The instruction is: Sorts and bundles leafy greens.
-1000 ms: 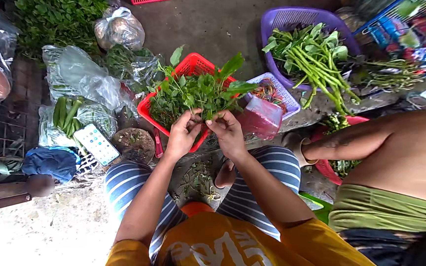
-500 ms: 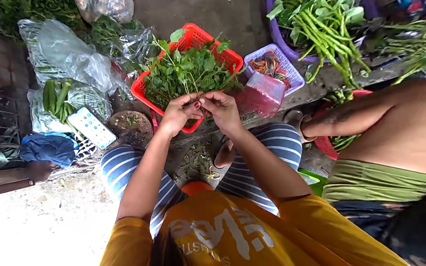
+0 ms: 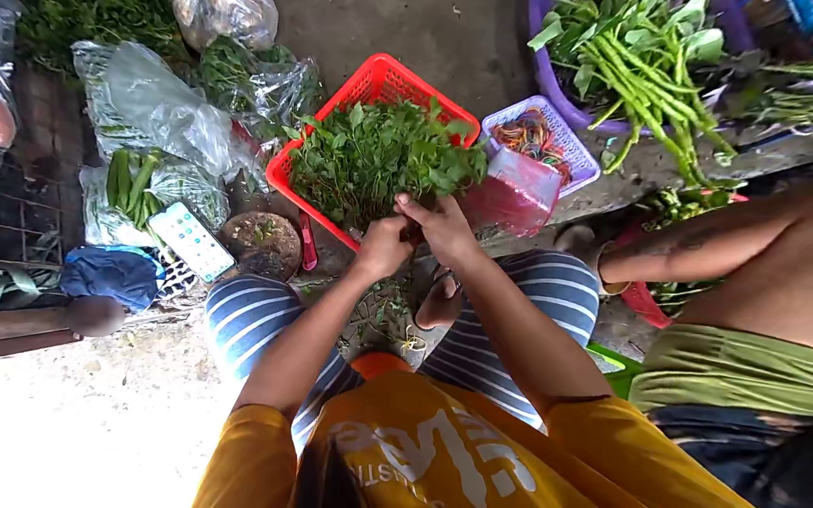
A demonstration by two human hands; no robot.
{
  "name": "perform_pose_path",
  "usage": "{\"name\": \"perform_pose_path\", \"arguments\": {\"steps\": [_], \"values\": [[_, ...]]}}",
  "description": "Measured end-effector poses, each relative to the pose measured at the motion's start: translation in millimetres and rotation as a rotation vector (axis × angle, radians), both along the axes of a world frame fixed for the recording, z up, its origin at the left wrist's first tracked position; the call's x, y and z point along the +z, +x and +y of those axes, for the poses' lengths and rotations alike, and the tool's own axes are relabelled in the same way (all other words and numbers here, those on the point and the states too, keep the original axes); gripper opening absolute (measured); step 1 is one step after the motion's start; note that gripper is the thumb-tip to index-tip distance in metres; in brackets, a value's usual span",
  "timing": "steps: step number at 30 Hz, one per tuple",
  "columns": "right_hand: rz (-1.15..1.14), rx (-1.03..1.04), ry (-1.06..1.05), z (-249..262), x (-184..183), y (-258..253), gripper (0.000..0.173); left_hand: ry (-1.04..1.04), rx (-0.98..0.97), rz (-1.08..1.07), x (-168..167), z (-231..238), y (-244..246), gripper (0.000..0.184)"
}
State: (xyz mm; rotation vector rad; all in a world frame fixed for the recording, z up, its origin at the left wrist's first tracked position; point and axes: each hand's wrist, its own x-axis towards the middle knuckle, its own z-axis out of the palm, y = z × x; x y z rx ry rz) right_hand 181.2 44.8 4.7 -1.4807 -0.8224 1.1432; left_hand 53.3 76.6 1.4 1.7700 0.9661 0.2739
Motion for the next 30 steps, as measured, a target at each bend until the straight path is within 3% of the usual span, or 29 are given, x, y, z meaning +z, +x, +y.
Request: {"name": "perform_pose_path", "arguments": {"steps": [2,6,11,16,19,24,30], "values": [[0.006,-0.045,-0.002,2.0,-3.4,3.1,0.016,-0.010,-0.041,-0.032,-3.6,-0.2,3.1,0.022],[0.071,-0.119,0.118,5.4,3.1,18.6,0.014,-0.192,-0.033,-0.136,-9.6,25.2,-5.0,0.026],[0.156,-0.154,0.233,-4.3,25.8,31.5,0.012,-0.090,0.407,0.216,-49.5,106.6,-11.7,0.034],[0.120,-0.123,0.298,-15.1,33.0,37.1,0.011,-0.107,0.485,0.502,-74.1,135.6,5.6,0.038],[0.129,-0.145,0.328,-16.9,33.9,43.8,0.010,-0.204,0.548,0.437,-86.9,140.3,6.2,0.036],[0.145,-0.162,0.316,-22.2,41.7,45.7,0.010,-0.374,0.789,0.118,-83.1,142.7,-11.4,0.041],[0.110,-0.126,0.338,-23.2,42.3,42.4,0.012,-0.378,0.624,0.296,-80.3,141.8,2.9,0.042]]}}
